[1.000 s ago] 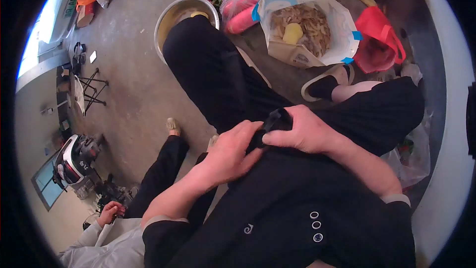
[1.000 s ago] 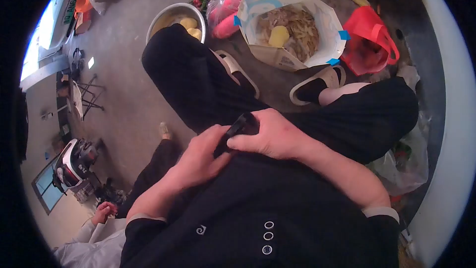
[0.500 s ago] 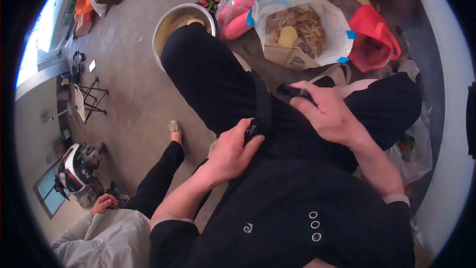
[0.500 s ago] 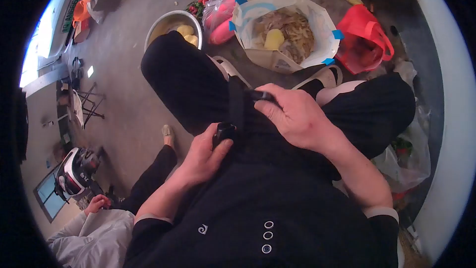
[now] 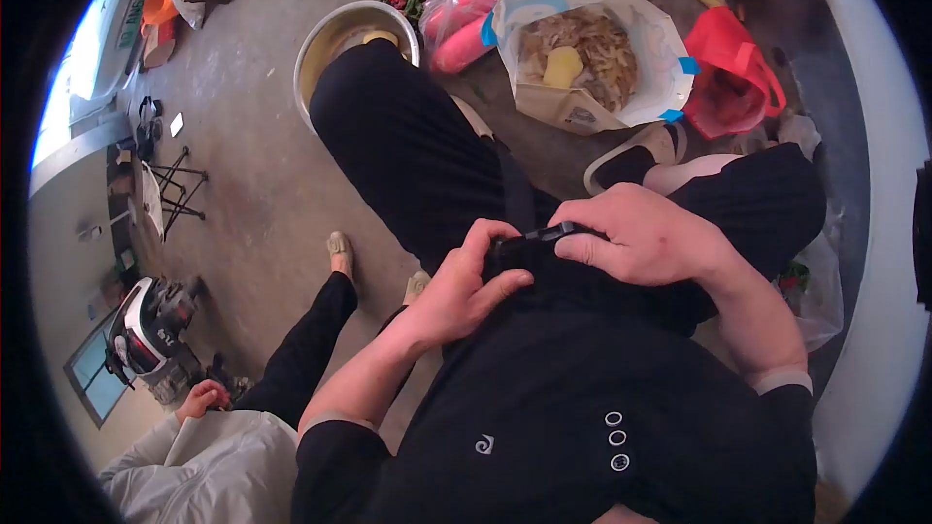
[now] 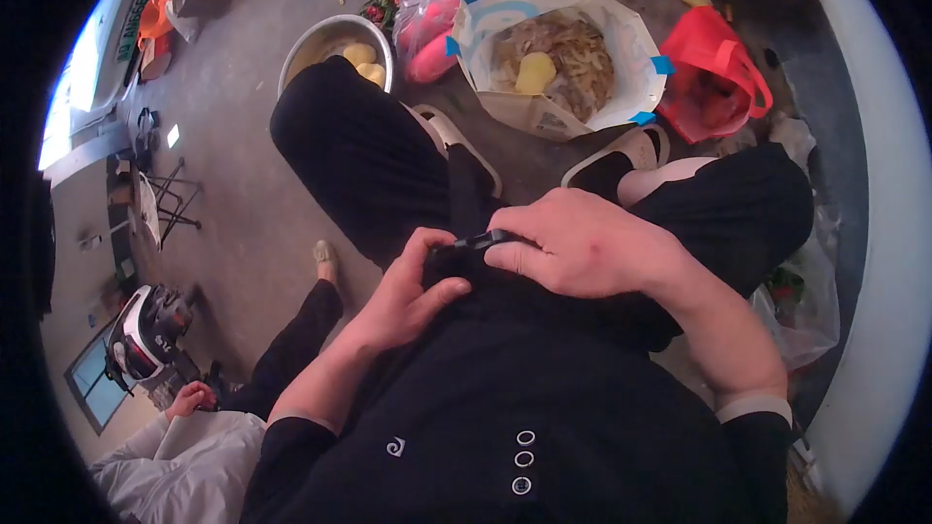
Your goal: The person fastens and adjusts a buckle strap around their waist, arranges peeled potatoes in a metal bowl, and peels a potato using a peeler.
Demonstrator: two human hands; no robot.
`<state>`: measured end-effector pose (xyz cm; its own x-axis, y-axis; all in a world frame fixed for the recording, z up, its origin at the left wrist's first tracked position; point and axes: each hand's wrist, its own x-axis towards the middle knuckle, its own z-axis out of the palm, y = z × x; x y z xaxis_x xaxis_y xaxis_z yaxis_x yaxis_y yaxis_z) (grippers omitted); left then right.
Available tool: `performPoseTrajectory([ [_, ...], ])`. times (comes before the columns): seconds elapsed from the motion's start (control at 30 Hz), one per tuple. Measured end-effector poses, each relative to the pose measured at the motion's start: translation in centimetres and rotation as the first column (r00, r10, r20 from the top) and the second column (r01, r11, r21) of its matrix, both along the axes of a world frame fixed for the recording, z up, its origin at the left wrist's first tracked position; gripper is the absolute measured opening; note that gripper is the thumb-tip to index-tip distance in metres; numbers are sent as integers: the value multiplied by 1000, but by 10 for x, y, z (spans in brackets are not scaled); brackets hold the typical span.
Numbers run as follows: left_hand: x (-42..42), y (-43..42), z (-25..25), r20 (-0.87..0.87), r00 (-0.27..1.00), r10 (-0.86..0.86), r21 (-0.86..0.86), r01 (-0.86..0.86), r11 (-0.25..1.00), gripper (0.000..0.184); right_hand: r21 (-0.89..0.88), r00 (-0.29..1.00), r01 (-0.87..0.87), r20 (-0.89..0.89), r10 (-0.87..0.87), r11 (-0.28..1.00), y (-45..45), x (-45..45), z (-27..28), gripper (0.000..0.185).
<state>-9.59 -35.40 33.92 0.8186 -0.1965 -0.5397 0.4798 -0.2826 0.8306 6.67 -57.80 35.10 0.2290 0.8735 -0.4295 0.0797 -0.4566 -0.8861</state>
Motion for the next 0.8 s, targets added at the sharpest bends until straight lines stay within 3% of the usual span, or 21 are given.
performPoseTrajectory([
  [0.1,1,-1,-4,74,997,-20,-24,22,999,44,-2,997,-58,53,58,998,1,6,-3,29],
  [0.2,4,5,-6,-73,996,-42,-154,31,988,41,16,993,-100,58,99,995,2,8,-3,28],
  [0.3,4,7,-12,-345,936,65,-393,-207,896,41,65,997,-76,-1,76,995,3,9,-4,24],
  [0.4,-4,8,-29,-525,839,144,-594,-482,644,43,91,973,225,-77,-219,970,11,-5,-11,23],
  [0.6,-16,11,-36,-650,726,224,-586,-667,461,41,178,938,151,284,-198,972,32,-49,-32,43],
  [0.7,-13,10,-36,-658,730,185,-623,-665,411,39,144,943,140,283,-176,980,36,-48,-35,46],
  [0.8,-9,3,-25,-664,679,314,-462,-702,542,40,112,945,138,281,-165,984,40,-46,-35,45],
])
